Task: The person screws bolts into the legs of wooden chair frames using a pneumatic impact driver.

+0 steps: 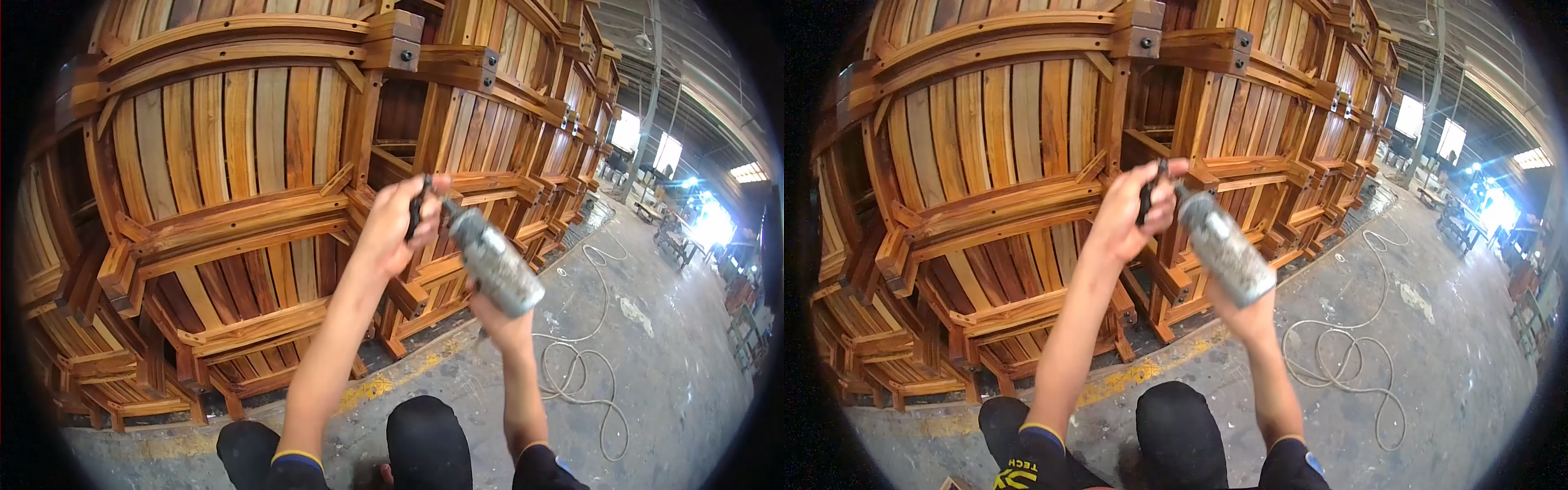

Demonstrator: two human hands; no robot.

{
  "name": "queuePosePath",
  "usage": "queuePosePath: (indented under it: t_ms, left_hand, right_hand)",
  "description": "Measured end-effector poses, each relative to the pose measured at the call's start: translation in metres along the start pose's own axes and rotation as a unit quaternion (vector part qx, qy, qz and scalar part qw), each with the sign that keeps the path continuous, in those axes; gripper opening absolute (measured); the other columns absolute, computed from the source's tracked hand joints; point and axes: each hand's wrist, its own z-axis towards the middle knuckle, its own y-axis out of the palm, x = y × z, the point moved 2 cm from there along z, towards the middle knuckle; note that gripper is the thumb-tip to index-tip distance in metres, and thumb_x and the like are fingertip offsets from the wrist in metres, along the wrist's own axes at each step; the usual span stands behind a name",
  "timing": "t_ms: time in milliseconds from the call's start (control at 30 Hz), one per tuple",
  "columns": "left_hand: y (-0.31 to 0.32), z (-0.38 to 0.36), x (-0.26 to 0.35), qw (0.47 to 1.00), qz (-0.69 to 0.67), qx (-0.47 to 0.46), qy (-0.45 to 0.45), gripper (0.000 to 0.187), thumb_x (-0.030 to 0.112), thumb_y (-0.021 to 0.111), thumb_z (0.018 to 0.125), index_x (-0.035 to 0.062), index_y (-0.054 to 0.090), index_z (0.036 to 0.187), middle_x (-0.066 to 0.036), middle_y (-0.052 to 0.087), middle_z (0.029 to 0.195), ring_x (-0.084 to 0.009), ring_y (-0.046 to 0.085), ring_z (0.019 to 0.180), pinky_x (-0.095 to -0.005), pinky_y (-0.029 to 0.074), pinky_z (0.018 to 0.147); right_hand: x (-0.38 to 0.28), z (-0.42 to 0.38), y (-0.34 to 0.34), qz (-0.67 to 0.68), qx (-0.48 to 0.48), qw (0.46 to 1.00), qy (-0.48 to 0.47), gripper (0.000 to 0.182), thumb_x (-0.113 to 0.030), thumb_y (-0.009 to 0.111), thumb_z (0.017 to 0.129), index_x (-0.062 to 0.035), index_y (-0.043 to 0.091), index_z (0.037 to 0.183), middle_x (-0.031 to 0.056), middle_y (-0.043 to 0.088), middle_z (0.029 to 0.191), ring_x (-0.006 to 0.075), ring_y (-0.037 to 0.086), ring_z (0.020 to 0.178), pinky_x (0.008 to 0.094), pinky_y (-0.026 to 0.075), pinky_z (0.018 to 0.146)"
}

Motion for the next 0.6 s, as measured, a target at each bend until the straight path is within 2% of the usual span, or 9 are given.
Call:
queuePosePath:
  t_ms: [33, 100, 167, 233, 333, 400, 467, 533, 600]
  left_hand:
    - [0.004, 0.013, 0.012, 1.0, -0.011, -0.024, 0.011, 0.031, 0.025, 0.039, 0.098, -0.0002, 0.056, 0.105, 0.004, 0.044, 0.062, -0.0047, 0.037, 0.046, -0.0188, 0.024, 0.037]
    - [0.017, 0.035, 0.035, 0.998, -0.029, -0.042, 0.021, 0.033, 0.023, 0.037, 0.099, -0.0041, 0.051, 0.113, 0.005, 0.042, 0.061, -0.005, 0.035, 0.045, -0.0183, 0.027, 0.038]
    - [0.03, 0.055, 0.057, 0.998, -0.016, -0.029, 0.044, 0.032, 0.022, 0.034, 0.1, -0.0035, 0.051, 0.109, 0.004, 0.043, 0.061, -0.0057, 0.034, 0.045, -0.0191, 0.027, 0.037]
    - [0.036, 0.078, 0.076, 0.997, -0.032, -0.047, 0.062, 0.029, 0.02, 0.033, 0.1, -0.003, 0.049, 0.109, 0.004, 0.043, 0.063, -0.0064, 0.037, 0.048, -0.0197, 0.027, 0.037]
    - [0.04, 0.104, 0.098, 0.989, -0.08, -0.114, 0.056, 0.024, 0.016, 0.036, 0.098, -0.0023, 0.048, 0.106, 0.003, 0.043, 0.064, -0.0072, 0.037, 0.05, -0.0204, 0.027, 0.038]
    - [0.045, 0.115, 0.107, 0.965, -0.16, -0.199, 0.06, 0.017, 0.012, 0.038, 0.095, -0.0009, 0.048, 0.101, 0.002, 0.042, 0.065, -0.008, 0.036, 0.051, -0.0211, 0.026, 0.04]
    - [0.046, 0.125, 0.113, 0.96, -0.171, -0.213, 0.059, 0.014, 0.011, 0.038, 0.094, 0.0006, 0.047, 0.097, 0.002, 0.042, 0.064, -0.0083, 0.035, 0.051, -0.0212, 0.026, 0.04]
    - [0.049, 0.127, 0.116, 0.958, -0.18, -0.215, 0.064, 0.011, 0.008, 0.039, 0.093, 0.0056, 0.046, 0.085, 0.002, 0.041, 0.064, -0.0087, 0.035, 0.051, -0.0212, 0.024, 0.04]
    - [0.048, 0.13, 0.117, 0.952, -0.203, -0.225, 0.048, 0.007, 0.01, 0.039, 0.093, 0.0084, 0.045, 0.089, 0.001, 0.042, 0.063, -0.0105, 0.036, 0.05, -0.0221, 0.026, 0.039]
  right_hand:
    - [-0.003, 0.017, -0.002, 0.006, 0.002, 1.0, 0.004, 0.037, 0.006, 0.056, 0.068, -0.0014, 0.059, 0.104, 0.001, 0.062, 0.086, 0.0085, 0.056, 0.072, 0.0225, 0.046, 0.06]
    - [-0.026, 0.052, -0.002, -0.002, 0.008, 1.0, 0.015, 0.039, 0.007, 0.054, 0.067, -0.0007, 0.057, 0.106, 0.0021, 0.06, 0.083, 0.007, 0.053, 0.064, 0.021, 0.042, 0.051]
    - [-0.035, 0.085, -0.002, 0.081, 0.0, 0.997, 0.01, 0.04, 0.009, 0.052, 0.066, 0.0002, 0.057, 0.105, 0.0031, 0.059, 0.081, 0.0065, 0.05, 0.058, 0.0206, 0.038, 0.044]
    - [-0.046, 0.113, -0.004, 0.055, -0.007, 0.998, 0.006, 0.04, 0.009, 0.052, 0.066, 0.0011, 0.056, 0.104, 0.0039, 0.057, 0.08, 0.0078, 0.049, 0.055, 0.0215, 0.037, 0.043]
    - [-0.06, 0.149, -0.005, 0.131, -0.031, 0.99, 0.029, 0.039, 0.01, 0.051, 0.065, 0.0026, 0.055, 0.103, 0.0048, 0.056, 0.078, 0.0089, 0.047, 0.052, 0.0221, 0.036, 0.041]
    - [-0.065, 0.171, -0.005, 0.16, -0.049, 0.986, 0.024, 0.031, 0.009, 0.054, 0.068, 0.0035, 0.056, 0.098, 0.0061, 0.057, 0.075, 0.0095, 0.047, 0.05, 0.0222, 0.035, 0.041]
    - [-0.068, 0.188, -0.007, 0.18, -0.059, 0.982, 0.016, 0.026, 0.008, 0.057, 0.07, 0.0034, 0.056, 0.095, 0.0059, 0.057, 0.073, 0.0094, 0.048, 0.05, 0.0221, 0.035, 0.041]
    - [-0.07, 0.198, -0.008, 0.148, -0.069, 0.986, 0.042, 0.032, 0.009, 0.05, 0.066, 0.0034, 0.056, 0.096, 0.0072, 0.056, 0.076, 0.0105, 0.044, 0.047, 0.023, 0.035, 0.041]
    - [-0.072, 0.206, -0.01, 0.148, -0.08, 0.985, 0.047, 0.03, 0.009, 0.05, 0.066, 0.0032, 0.056, 0.095, 0.0072, 0.056, 0.075, 0.0104, 0.044, 0.046, 0.0233, 0.035, 0.042]
